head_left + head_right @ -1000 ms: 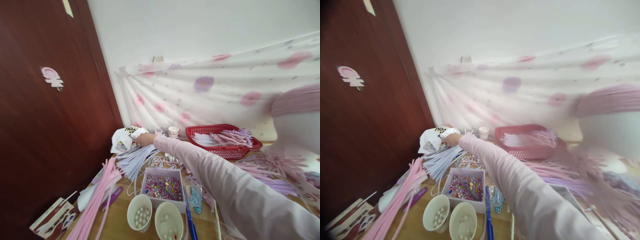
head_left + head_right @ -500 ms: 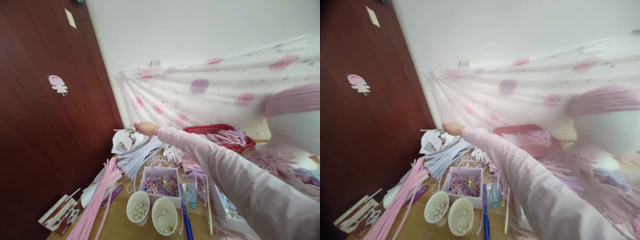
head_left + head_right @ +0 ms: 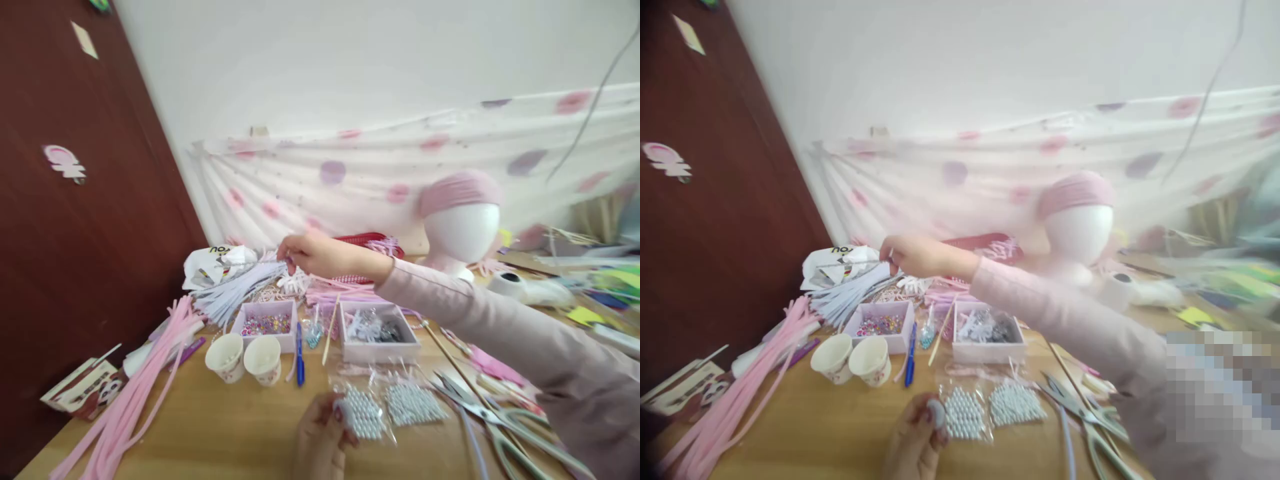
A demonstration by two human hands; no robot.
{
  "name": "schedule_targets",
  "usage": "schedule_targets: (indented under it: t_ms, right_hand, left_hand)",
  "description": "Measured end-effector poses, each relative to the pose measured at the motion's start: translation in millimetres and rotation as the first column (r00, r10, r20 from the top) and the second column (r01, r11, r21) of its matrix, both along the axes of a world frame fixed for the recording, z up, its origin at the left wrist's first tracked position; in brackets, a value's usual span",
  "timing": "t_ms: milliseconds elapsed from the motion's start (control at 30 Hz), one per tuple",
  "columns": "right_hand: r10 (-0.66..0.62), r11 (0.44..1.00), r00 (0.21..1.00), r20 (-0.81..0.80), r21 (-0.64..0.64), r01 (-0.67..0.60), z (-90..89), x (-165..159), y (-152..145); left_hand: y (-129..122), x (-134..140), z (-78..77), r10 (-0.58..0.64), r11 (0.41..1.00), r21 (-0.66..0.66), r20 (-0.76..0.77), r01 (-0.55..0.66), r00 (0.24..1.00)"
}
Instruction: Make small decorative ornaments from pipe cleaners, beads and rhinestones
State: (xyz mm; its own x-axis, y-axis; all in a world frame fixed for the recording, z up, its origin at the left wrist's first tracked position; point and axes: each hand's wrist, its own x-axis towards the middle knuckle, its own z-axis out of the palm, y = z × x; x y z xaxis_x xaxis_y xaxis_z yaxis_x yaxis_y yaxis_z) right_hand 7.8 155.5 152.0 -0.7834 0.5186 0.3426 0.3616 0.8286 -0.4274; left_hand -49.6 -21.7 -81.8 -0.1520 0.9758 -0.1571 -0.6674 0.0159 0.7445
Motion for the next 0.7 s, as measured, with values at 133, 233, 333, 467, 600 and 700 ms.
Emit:
schedule_targets:
  t_ms: [133, 233, 333, 467, 600, 700]
  right_hand:
    - [-0.047, 0.969, 0.997, -0.066, -0.246, 0.029, -45.3, 68.8, -80.3]
    - [-0.277, 0.903, 0.932, -0.232, -0.394, 0.171, -80.7, 103.5, -130.9]
    - [-0.420, 0.837, 0.839, -0.345, -0.504, 0.211, -104.7, 123.3, -162.0]
    - [-0.476, 0.768, 0.805, -0.353, -0.612, 0.186, -118.2, 137.8, -176.4]
    - [-0.500, 0.694, 0.795, -0.343, -0.708, 0.131, -123.9, 147.0, -173.3]
    - [-0.484, 0.686, 0.795, -0.366, -0.722, 0.086, -128.6, 151.7, -165.5]
  left_hand:
    - [-9.0, 13.4, 23.5, 0.049, 0.999, 0.020, -0.022, -0.049, 0.999]
    - [-22.9, 33.0, 42.1, 0.107, 0.992, 0.083, -0.104, -0.098, 0.989]
    - [-35.5, 50.5, 56.3, 0.084, 0.990, 0.123, -0.119, -0.069, 0.989]
    - [-39.5, 60.1, 63.6, 0.066, 0.985, 0.169, -0.185, -0.034, 0.981]
    - [-34.1, 59.8, 59.0, 0.078, 0.984, 0.173, -0.244, -0.036, 0.967]
    - [-27.2, 59.2, 54.2, 0.077, 0.986, 0.161, -0.264, -0.034, 0.961]
